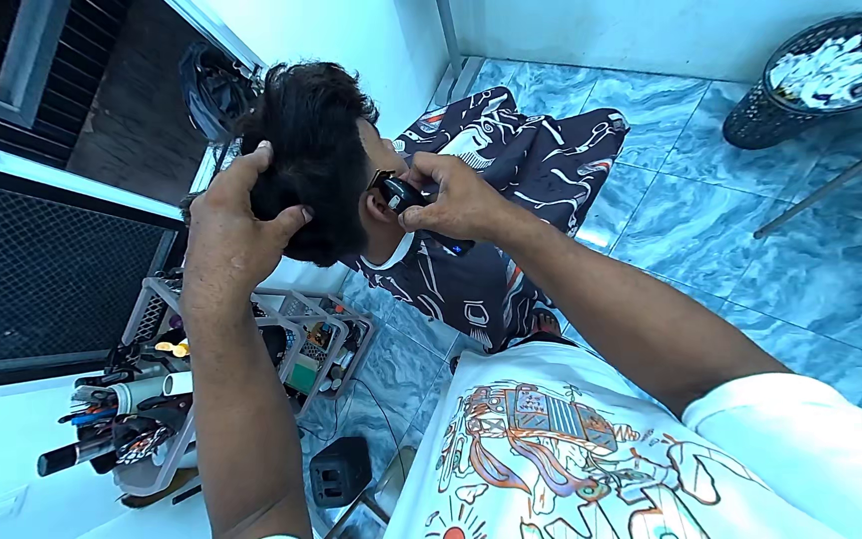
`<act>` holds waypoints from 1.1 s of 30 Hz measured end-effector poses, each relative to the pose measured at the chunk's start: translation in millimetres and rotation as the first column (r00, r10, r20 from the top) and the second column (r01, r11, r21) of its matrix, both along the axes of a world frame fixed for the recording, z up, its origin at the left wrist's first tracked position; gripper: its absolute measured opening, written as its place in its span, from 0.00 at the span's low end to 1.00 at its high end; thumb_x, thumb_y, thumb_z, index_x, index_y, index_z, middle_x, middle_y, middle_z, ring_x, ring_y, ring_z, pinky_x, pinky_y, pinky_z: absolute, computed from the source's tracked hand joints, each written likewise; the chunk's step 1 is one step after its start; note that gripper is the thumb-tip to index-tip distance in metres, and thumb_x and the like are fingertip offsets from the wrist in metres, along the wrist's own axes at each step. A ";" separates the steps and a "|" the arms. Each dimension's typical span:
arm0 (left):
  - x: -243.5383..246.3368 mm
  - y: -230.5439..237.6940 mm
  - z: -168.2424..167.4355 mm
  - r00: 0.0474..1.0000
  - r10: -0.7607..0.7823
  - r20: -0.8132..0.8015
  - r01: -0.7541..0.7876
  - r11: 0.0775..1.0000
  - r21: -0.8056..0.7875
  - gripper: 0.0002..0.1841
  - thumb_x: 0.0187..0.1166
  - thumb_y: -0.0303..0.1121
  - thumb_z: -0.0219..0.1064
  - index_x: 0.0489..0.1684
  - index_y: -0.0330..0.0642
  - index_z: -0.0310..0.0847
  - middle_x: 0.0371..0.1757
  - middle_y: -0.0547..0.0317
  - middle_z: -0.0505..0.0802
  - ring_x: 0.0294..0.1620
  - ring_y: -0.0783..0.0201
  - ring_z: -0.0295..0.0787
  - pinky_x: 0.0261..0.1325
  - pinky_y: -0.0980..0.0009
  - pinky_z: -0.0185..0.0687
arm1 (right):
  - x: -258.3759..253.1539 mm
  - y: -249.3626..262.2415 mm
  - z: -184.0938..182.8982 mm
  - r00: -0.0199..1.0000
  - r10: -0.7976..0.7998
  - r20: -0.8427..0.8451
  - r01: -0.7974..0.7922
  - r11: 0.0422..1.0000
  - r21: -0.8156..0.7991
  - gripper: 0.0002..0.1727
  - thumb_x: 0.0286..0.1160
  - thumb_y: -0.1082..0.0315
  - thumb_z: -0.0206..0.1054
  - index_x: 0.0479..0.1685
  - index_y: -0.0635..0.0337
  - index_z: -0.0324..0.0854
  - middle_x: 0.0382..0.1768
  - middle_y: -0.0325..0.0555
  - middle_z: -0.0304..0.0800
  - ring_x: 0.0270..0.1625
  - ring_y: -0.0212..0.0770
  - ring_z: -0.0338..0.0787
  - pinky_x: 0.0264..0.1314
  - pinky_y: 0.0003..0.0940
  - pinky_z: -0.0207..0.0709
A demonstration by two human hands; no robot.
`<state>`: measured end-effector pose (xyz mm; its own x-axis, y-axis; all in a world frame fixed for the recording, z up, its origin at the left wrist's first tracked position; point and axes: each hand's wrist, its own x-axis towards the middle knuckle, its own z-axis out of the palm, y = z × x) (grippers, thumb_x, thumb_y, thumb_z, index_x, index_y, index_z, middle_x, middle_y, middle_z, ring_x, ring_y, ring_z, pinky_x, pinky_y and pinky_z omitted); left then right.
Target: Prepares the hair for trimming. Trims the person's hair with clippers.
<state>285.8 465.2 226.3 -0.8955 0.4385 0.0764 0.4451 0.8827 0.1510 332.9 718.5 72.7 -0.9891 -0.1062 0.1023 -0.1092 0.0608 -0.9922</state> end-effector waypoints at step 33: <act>78.7 157.3 -123.4 0.966 -0.112 0.235 -0.159 0.460 0.873 0.20 0.87 0.37 0.62 0.71 0.34 0.76 0.49 0.52 0.92 0.48 0.67 0.89 0.56 0.67 0.87 | 242.9 135.1 -149.3 0.735 -0.091 0.671 0.542 0.673 -0.503 0.29 0.86 0.37 0.56 0.72 0.46 0.64 0.63 0.55 0.92 0.33 0.59 0.97 0.23 0.51 0.91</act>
<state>364.5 622.5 102.9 -0.9503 0.2346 0.2049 0.2579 0.2238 0.9399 575.8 853.6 -76.6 -0.8266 0.0939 -0.5549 0.3555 -0.6773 -0.6441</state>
